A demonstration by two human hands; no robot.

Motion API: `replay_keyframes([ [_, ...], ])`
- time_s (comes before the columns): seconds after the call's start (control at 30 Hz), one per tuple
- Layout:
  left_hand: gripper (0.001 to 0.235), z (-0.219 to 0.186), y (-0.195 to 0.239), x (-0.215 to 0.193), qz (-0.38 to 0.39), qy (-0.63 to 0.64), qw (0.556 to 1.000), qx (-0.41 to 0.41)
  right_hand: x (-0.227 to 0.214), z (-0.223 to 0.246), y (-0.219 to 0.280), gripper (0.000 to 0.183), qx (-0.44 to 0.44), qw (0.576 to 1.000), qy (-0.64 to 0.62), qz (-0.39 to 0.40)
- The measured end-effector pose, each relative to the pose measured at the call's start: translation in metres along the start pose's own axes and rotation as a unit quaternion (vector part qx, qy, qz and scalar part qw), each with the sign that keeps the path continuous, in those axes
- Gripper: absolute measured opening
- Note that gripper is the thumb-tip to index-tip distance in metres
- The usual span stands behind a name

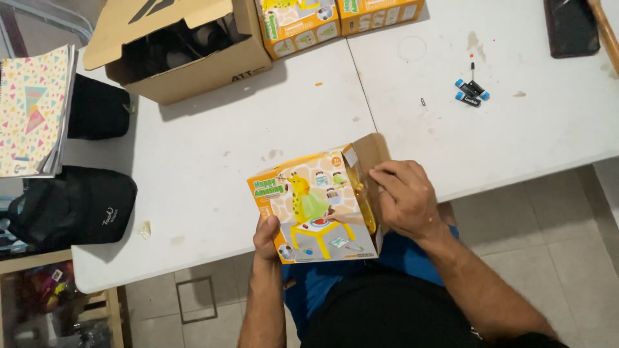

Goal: Unboxing and assembling a giraffe-themed drawing projector toy on a table.

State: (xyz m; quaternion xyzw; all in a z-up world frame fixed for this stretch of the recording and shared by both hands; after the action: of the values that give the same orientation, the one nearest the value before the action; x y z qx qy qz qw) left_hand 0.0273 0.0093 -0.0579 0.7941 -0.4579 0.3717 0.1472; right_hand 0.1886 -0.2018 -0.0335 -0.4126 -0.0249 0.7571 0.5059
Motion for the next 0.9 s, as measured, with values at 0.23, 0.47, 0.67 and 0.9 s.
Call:
replay_keyframes([
  [0.23,0.075,-0.008,-0.006,0.014,0.005,-0.076,0.995,0.057,-0.013,-0.005,-0.011,0.012,0.083,0.979,-0.057,0.177],
  [0.47,0.077,-0.014,0.004,0.017,-0.026,-0.192,0.978,0.074,-0.015,0.008,-0.018,0.007,0.278,0.893,-0.075,0.345],
  [0.67,0.07,-0.031,-0.001,0.027,-0.019,-0.217,0.974,0.067,-0.005,0.014,-0.013,0.008,0.303,0.891,-0.098,0.324],
  [0.9,0.059,-0.047,0.0,-0.031,-0.089,-0.221,0.969,0.063,-0.006,0.046,-0.032,0.047,0.38,0.855,-0.147,0.32],
])
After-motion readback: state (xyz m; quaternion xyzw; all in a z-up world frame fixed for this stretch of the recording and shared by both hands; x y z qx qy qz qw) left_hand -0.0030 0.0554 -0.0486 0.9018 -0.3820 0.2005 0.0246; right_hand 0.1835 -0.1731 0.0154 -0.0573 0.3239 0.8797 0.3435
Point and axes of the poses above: each hand's wrist, its own y-axis away from the middle knuckle, its own x-axis out of the palm, z = x × y, the point moved 2 cm from there along -y, towards the middle knuckle, and after that the axes turned 13 degrees about x, right-handed, at the moved point
